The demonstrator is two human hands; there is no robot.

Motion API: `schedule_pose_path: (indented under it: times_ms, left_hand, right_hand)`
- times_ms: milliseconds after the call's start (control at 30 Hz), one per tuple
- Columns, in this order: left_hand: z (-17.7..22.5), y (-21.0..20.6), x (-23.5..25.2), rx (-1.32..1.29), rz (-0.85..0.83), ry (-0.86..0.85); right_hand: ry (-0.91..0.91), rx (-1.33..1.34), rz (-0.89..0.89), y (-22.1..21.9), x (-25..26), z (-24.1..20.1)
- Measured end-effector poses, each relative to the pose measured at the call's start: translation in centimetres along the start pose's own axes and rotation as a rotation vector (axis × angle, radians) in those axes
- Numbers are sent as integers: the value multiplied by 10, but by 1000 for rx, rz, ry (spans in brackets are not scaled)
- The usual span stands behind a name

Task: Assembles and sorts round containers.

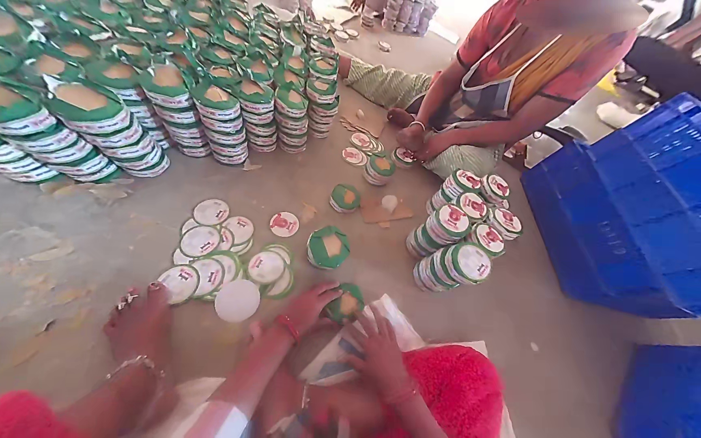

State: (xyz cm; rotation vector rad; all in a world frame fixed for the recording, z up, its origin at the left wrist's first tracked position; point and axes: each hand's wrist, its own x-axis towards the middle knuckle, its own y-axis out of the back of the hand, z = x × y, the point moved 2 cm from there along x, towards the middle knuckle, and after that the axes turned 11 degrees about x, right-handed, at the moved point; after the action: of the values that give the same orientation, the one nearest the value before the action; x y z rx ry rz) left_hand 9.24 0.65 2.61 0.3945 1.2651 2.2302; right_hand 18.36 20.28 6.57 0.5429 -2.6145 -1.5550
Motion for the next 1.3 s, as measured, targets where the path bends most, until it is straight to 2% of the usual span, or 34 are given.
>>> schedule_pose_path:
  times_ms: [100, 167, 367, 467, 567, 667, 733, 800, 867, 933, 1033, 1133, 1300]
  left_hand:
    - [-2, -2, 1, -2, 46, -19]
    - [-3, -2, 2, -21, 49, -16]
    - [-11, -11, 3, -141, 123, -11]
    - [-13, -13, 5, -142, 101, 23]
    - [-9, -10, 3, -186, 79, 123]
    - [-5, -2, 4, -227, 10, 223]
    - [-4, -2, 3, -246, 28, 218]
    - [-6, -6, 2, -243, 95, 185]
    - [-6, -9, 0, -253, 96, 184]
    - [-7, -10, 1, -256, 93, 193]
    - [-5, -6, 0, -246, 88, 213]
    - [-4, -6, 1, -258, 88, 215]
    - [2, -5, -3, -18, -10, 182]
  right_hand:
    - [17, -8, 47, -9, 4, -8]
    - [-2, -1, 17, -11, 9, -14]
    - [90, -32, 35, -15, 23, -26]
    - [72, -7, 165, -8, 36, -26]
    - [-31, -110, 52, -8, 48, -20]
    - [7, -73, -26, -7, 53, -24]
    - [74, -1, 160, -3, 55, -21]
    - [39, 27, 284, 7, 64, -16]
    - [-62, 5, 201, 15, 72, -10]
    - [-69, -58, 103, 12, 76, -11]
    - [-10, -150, 24, 4, 72, -16]
    - [125, -204, 103, -10, 67, -17]
    - [292, -214, 120, -8, 57, -23]
